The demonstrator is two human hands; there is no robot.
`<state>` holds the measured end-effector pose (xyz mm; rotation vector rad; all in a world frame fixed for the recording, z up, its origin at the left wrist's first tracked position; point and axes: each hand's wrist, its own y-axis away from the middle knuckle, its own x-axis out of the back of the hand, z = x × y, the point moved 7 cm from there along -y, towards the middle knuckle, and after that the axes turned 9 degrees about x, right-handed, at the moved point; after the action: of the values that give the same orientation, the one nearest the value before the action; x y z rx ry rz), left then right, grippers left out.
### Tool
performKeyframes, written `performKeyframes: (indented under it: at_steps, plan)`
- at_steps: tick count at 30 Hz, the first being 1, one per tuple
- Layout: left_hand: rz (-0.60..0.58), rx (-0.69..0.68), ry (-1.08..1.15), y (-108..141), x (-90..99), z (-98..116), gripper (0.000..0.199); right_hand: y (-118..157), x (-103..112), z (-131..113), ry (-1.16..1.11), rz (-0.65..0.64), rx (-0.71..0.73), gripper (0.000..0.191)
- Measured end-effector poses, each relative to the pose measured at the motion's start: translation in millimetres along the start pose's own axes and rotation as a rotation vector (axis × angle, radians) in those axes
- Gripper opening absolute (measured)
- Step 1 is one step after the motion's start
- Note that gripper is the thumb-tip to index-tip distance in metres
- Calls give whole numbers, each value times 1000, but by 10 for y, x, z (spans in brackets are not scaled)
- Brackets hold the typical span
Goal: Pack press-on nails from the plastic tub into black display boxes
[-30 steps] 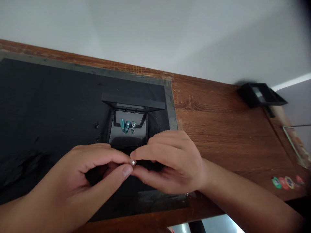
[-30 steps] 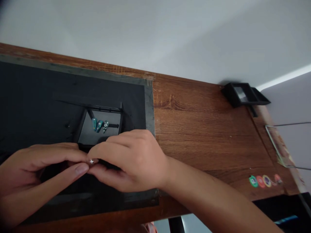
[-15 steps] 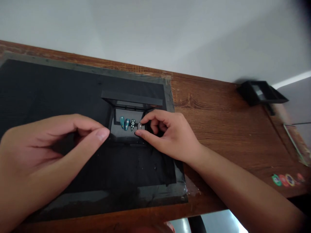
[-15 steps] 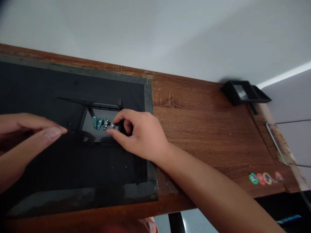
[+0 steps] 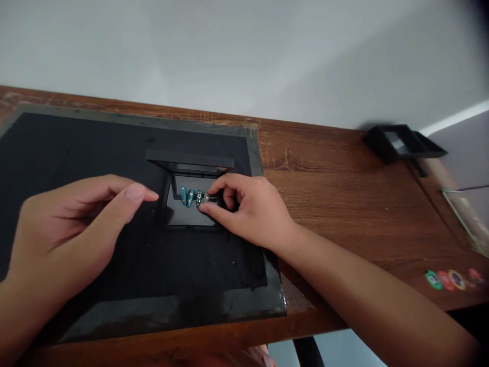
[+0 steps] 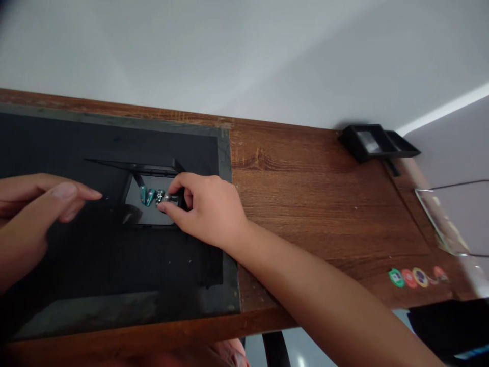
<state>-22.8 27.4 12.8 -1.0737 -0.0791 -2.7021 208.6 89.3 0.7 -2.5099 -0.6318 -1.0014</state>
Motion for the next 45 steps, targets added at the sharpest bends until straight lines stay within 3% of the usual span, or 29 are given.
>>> performKeyframes:
  at_steps: [3, 9, 15, 27, 36, 41, 45]
  plan:
    - [46, -28, -23, 35, -3, 205, 16, 4, -1, 8, -2, -10, 4, 29]
    - [-145, -276, -34, 107, -199, 464, 14, 23, 10, 7, -42, -7, 36, 30]
    - [-335, -355, -196, 109, -391, 342, 25, 21, 2, -2, -40, -14, 36, 21]
    - [-308, -361, -234, 107, -416, 323, 32, 22, 6, 2, -30, 6, 42, 23]
    - [-333, -401, -305, 133, -468, 311, 37, 64, -72, -167, -6, -99, 227, 23]
    - [-390, -329, -360, 126, -522, 309, 43, 71, -90, -181, 82, -130, 195, 28]
    - [-375, -358, -398, 139, -543, 328, 45, 68, -94, -174, 120, -139, 154, 36]
